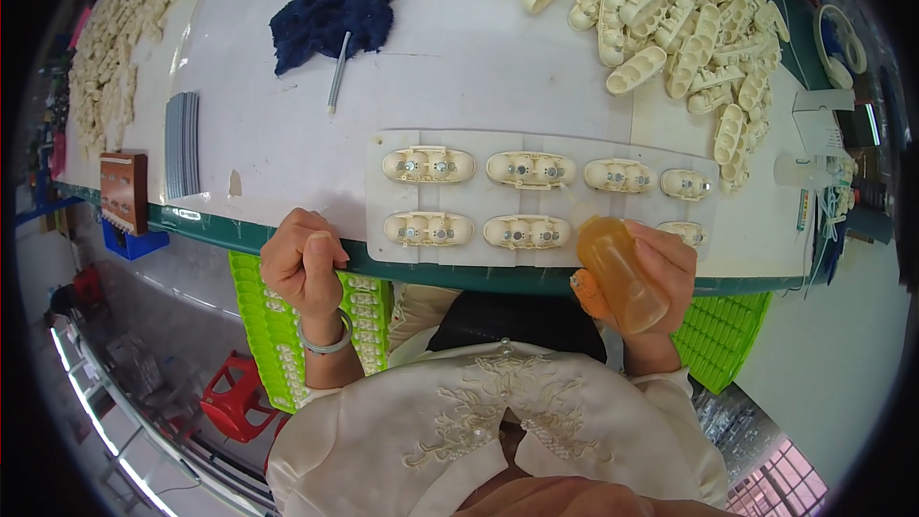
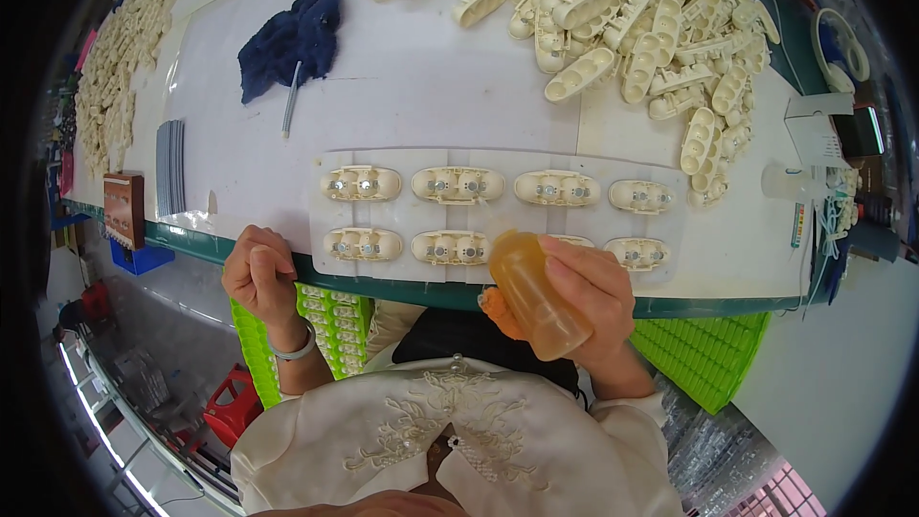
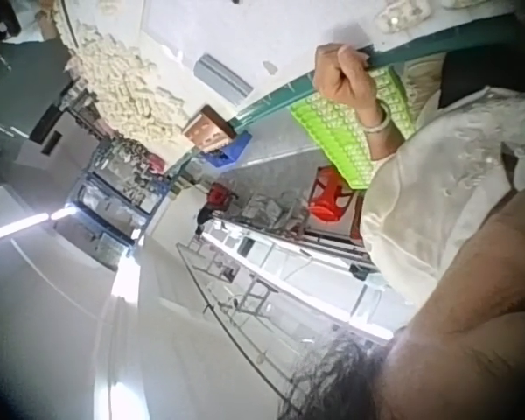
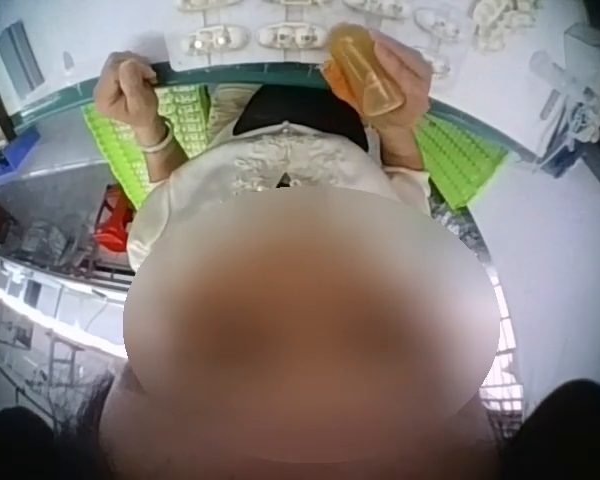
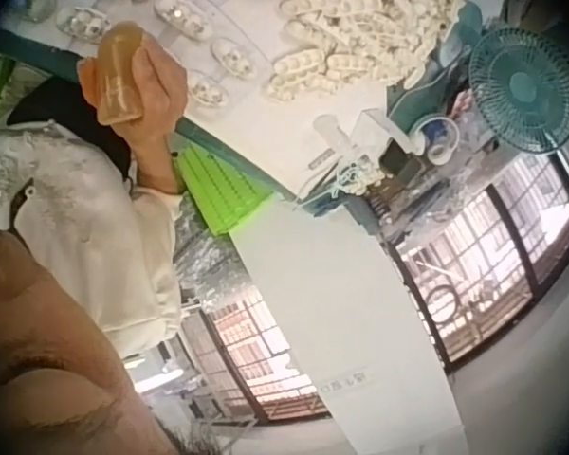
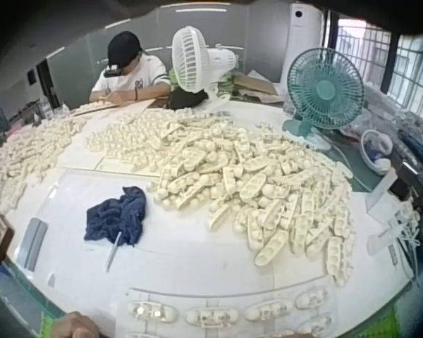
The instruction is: The person assembles small white plastic parts by hand, applying glue from a bottle to the components on a workbench.
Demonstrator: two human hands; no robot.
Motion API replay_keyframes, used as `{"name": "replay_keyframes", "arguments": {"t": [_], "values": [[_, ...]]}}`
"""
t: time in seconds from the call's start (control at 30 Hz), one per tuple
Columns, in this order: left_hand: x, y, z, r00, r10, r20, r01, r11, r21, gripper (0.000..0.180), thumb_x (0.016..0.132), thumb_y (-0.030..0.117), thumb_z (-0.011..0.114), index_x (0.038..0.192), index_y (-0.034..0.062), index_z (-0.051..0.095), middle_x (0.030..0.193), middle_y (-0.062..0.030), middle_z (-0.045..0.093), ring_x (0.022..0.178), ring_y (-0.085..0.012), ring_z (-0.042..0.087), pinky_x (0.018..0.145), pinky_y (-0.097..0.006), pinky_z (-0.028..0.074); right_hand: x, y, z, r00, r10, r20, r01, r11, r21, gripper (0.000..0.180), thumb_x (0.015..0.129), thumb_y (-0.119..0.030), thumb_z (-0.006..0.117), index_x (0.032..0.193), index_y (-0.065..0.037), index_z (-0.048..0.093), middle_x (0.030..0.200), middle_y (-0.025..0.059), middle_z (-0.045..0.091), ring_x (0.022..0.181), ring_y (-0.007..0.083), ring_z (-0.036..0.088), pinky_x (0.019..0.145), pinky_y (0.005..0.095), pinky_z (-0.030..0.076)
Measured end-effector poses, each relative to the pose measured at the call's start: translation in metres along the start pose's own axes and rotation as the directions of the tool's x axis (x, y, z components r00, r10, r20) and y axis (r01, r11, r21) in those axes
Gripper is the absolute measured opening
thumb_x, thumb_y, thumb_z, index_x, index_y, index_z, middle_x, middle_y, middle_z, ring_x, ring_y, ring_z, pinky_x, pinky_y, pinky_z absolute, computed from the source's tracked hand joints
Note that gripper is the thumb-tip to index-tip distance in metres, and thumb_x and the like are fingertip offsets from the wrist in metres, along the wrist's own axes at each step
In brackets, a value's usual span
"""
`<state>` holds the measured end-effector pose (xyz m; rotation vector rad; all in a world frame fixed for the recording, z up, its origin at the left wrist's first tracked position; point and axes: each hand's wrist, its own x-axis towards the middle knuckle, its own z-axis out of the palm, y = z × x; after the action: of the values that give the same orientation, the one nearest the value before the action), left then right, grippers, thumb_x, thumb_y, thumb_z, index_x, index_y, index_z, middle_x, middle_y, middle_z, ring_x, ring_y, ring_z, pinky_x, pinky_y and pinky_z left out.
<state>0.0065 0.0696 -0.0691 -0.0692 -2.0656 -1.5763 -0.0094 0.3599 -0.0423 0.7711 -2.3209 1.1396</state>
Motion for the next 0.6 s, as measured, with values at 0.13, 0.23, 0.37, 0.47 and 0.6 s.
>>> {"name": "replay_keyframes", "arguments": {"t": [0.13,0.23,0.37,0.47,0.6], "values": [[0.0,0.0,0.0,1.0,-0.009,0.007,0.009,1.0,0.018,0.032,0.083,0.011,0.052,0.053,0.0019,0.046,0.05,-0.0054,0.046,0.045,-0.0107,0.04,0.042,-0.022,0.029,-0.001,0.001,-0.001,1.0,0.004,0.008,-0.004,1.0,-0.003,0.057,0.066,-0.018,0.077,0.107,-0.003,0.041,0.102,0.0198,0.053,0.084,0.0238,0.056,0.07,0.0312,0.049],[0.001,0.0,0.001,1.0,-0.014,0.014,0.014,1.0,0.016,0.033,0.083,0.012,0.052,0.053,0.0019,0.046,0.05,-0.0055,0.046,0.045,-0.0106,0.04,0.042,-0.022,0.028,-0.003,0.001,-0.007,1.0,0.017,-0.022,-0.017,1.0,0.003,0.057,0.065,-0.017,0.077,0.107,-0.003,0.041,0.102,0.0199,0.053,0.085,0.0238,0.056,0.07,0.0312,0.048],[0.001,0.002,0.0,1.0,-0.016,0.014,0.016,0.999,0.033,0.033,0.084,0.011,0.052,0.053,0.0018,0.046,0.05,-0.0055,0.045,0.044,-0.0106,0.039,0.041,-0.022,0.028,-0.005,0.003,-0.011,1.0,0.024,-0.011,-0.025,1.0,-0.019,0.057,0.065,-0.017,0.078,0.107,-0.003,0.041,0.104,0.0203,0.053,0.086,0.0236,0.055,0.071,0.0313,0.048],[0.0,0.001,0.001,1.0,-0.017,0.016,0.017,1.0,0.027,0.033,0.084,0.011,0.052,0.053,0.0017,0.045,0.05,-0.0057,0.045,0.044,-0.0103,0.039,0.041,-0.022,0.028,-0.002,0.001,-0.005,1.0,0.029,-0.006,-0.029,0.999,-0.021,0.057,0.065,-0.017,0.078,0.107,-0.003,0.041,0.104,0.0204,0.053,0.086,0.0238,0.055,0.071,0.0313,0.048],[0.0,0.002,0.002,0.999,-0.035,0.017,0.034,0.999,0.038,0.032,0.083,0.01,0.051,0.053,0.0016,0.045,0.051,-0.0059,0.045,0.044,-0.01,0.038,0.041,-0.022,0.027,-0.005,0.004,-0.004,1.0,0.017,-0.023,-0.016,0.999,0.042,0.057,0.065,-0.018,0.078,0.106,-0.003,0.041,0.103,0.0198,0.053,0.085,0.0243,0.055,0.07,0.0311,0.048]]}}
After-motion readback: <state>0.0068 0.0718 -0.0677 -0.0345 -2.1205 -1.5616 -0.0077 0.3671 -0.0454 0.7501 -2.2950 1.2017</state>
